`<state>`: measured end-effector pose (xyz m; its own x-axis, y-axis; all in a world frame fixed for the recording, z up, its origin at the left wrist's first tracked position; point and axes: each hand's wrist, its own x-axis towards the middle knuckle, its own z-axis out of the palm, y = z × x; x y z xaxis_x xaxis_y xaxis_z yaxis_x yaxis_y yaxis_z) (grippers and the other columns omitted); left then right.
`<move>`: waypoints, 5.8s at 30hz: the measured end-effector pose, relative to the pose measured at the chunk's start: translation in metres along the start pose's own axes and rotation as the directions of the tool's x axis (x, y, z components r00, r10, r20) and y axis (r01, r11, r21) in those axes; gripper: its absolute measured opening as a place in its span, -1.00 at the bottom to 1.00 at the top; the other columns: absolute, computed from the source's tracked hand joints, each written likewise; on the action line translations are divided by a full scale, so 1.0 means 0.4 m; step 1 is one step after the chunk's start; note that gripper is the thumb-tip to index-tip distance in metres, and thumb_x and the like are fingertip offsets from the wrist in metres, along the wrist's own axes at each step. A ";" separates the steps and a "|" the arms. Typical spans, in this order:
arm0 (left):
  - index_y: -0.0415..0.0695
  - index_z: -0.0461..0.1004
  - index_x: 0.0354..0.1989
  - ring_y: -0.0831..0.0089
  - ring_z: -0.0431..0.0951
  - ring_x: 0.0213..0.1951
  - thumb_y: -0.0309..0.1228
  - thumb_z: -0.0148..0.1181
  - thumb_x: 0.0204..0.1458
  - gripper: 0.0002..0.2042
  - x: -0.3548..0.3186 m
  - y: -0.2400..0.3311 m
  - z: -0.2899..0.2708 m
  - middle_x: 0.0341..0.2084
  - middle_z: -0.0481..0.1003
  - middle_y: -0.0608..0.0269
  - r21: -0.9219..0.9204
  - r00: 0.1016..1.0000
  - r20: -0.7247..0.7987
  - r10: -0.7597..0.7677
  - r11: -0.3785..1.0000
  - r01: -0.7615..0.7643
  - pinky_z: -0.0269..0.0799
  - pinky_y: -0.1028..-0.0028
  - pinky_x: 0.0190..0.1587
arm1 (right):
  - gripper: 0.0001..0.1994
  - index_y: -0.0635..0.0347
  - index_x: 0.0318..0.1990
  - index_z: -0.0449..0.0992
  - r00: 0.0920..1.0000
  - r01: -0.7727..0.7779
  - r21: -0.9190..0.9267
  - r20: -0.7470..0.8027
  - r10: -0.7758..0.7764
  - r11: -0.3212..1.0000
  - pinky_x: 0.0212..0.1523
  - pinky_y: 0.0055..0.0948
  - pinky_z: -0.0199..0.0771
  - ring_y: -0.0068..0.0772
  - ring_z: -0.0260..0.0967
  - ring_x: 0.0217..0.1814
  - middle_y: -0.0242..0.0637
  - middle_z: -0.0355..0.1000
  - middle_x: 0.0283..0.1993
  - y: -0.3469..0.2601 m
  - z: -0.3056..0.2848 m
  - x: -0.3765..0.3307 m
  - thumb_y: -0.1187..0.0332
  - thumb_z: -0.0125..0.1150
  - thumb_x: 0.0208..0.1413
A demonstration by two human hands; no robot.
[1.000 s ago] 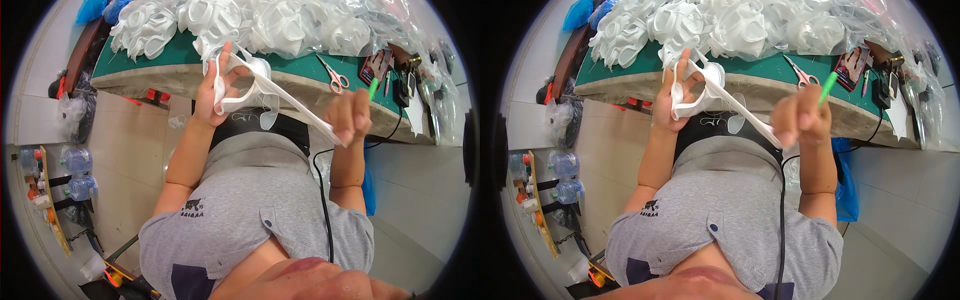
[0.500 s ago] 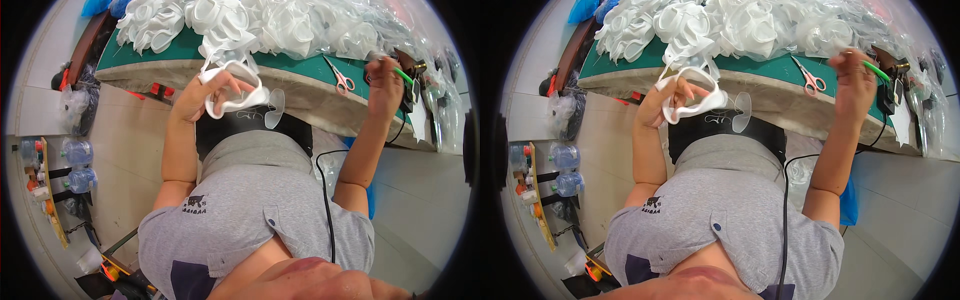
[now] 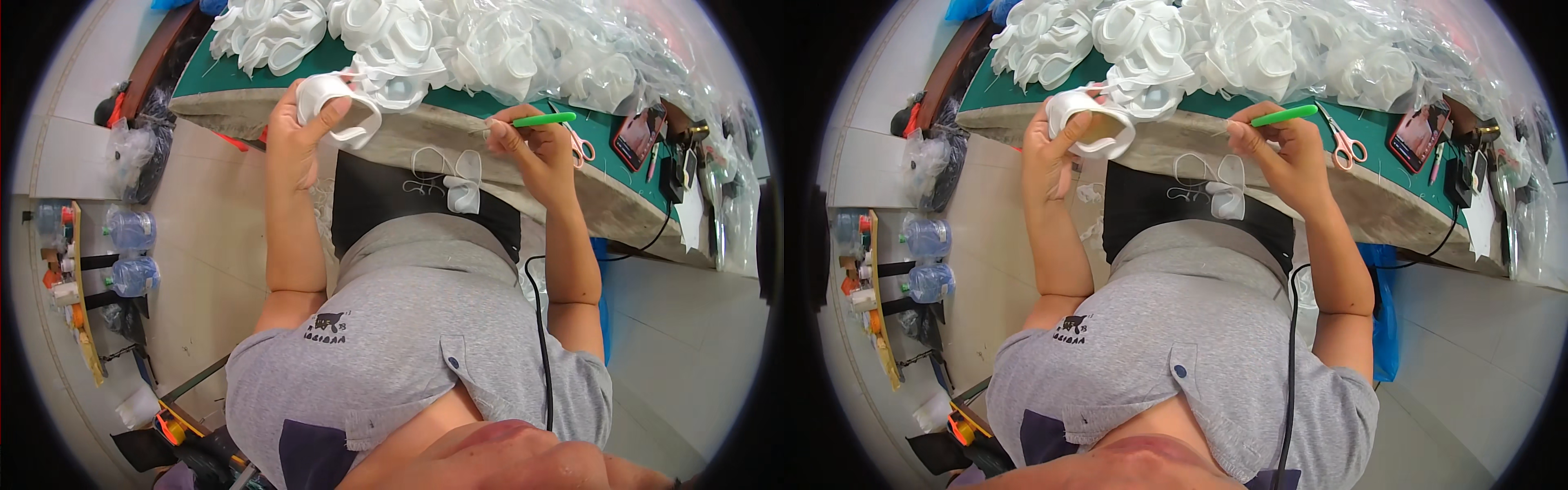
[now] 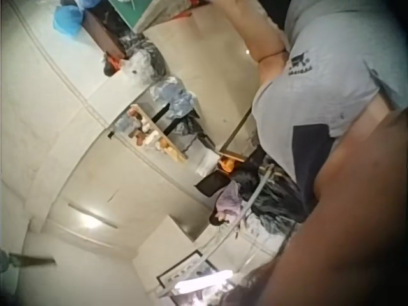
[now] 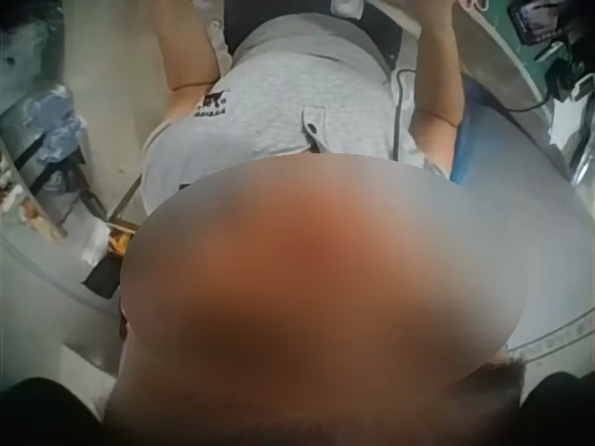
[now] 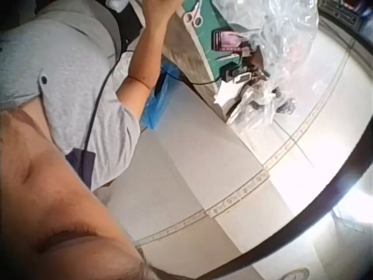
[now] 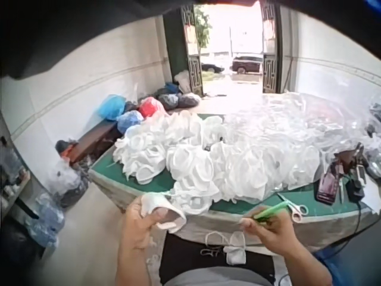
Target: Using a prying tool and scissors to remove excess material and clean white plastic toy components.
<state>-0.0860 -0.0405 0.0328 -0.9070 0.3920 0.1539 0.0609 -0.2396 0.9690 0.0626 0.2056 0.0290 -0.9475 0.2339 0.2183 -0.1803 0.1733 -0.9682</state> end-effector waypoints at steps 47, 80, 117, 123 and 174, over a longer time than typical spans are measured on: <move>-0.08 -0.08 0.35 0.24 0.38 0.12 -0.34 -0.03 0.20 -0.42 -0.041 0.002 0.099 0.07 0.36 -0.06 -0.587 0.876 0.482 0.014 0.748 0.311 0.21 0.33 0.19 | -0.69 0.09 -0.50 0.20 0.879 0.453 0.191 0.070 -0.472 0.871 -0.17 -0.48 0.39 -0.45 0.34 -0.19 -0.24 0.42 -0.31 -0.057 0.066 0.030 0.66 0.25 -0.09; 0.19 0.59 -0.21 0.08 -0.01 0.14 -0.18 0.43 -0.28 -0.64 0.005 -0.132 0.238 0.15 0.14 0.21 0.675 0.820 0.332 0.467 0.489 -0.552 -0.13 0.12 0.15 | -0.86 0.10 -0.36 0.20 0.934 0.298 0.637 -0.348 -0.080 0.711 -0.08 -0.40 0.44 -0.35 0.40 -0.12 -0.27 0.34 -0.26 -0.061 -0.088 -0.017 0.57 -0.05 0.20; -0.10 0.47 -0.17 0.22 0.36 -0.05 -0.31 0.30 -0.07 -0.71 -0.009 -0.048 0.120 -0.12 0.46 0.20 0.521 0.908 0.160 0.386 0.748 -0.410 0.16 0.27 0.10 | -0.64 0.28 -0.02 0.40 0.817 0.243 0.807 -0.469 0.335 0.538 -0.18 -0.10 0.48 -0.09 0.30 0.11 -0.14 0.43 -0.05 -0.004 -0.209 -0.065 0.17 -0.17 0.31; -0.03 0.43 -0.01 0.18 0.21 0.13 -0.39 0.32 -0.16 -0.55 0.012 -0.114 0.129 0.11 0.28 0.21 0.779 0.781 0.501 0.372 0.201 -0.595 0.08 0.24 0.15 | -0.69 0.32 -0.09 0.41 0.879 0.197 0.875 -0.357 0.316 0.442 0.10 -0.10 0.33 -0.06 0.39 -0.03 -0.08 0.46 -0.19 -0.031 -0.227 -0.115 0.21 -0.04 0.26; 0.07 0.40 0.08 0.14 0.27 0.16 -0.66 0.17 -0.26 -0.40 0.127 -0.109 -0.049 0.05 0.37 0.08 0.664 0.827 0.470 0.307 0.494 -0.561 0.03 0.28 0.23 | -0.87 0.21 -0.46 0.31 0.888 0.459 -0.295 0.175 -0.425 0.838 -0.10 -0.45 0.38 -0.41 0.38 -0.14 -0.18 0.43 -0.14 0.072 0.053 0.059 0.57 0.16 -0.05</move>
<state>-0.1429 -0.0275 -0.0052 -0.5358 0.6686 0.5155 0.8156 0.2520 0.5209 0.0295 0.1956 0.0038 -0.8110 -0.0338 0.5840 -0.5082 0.5353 -0.6747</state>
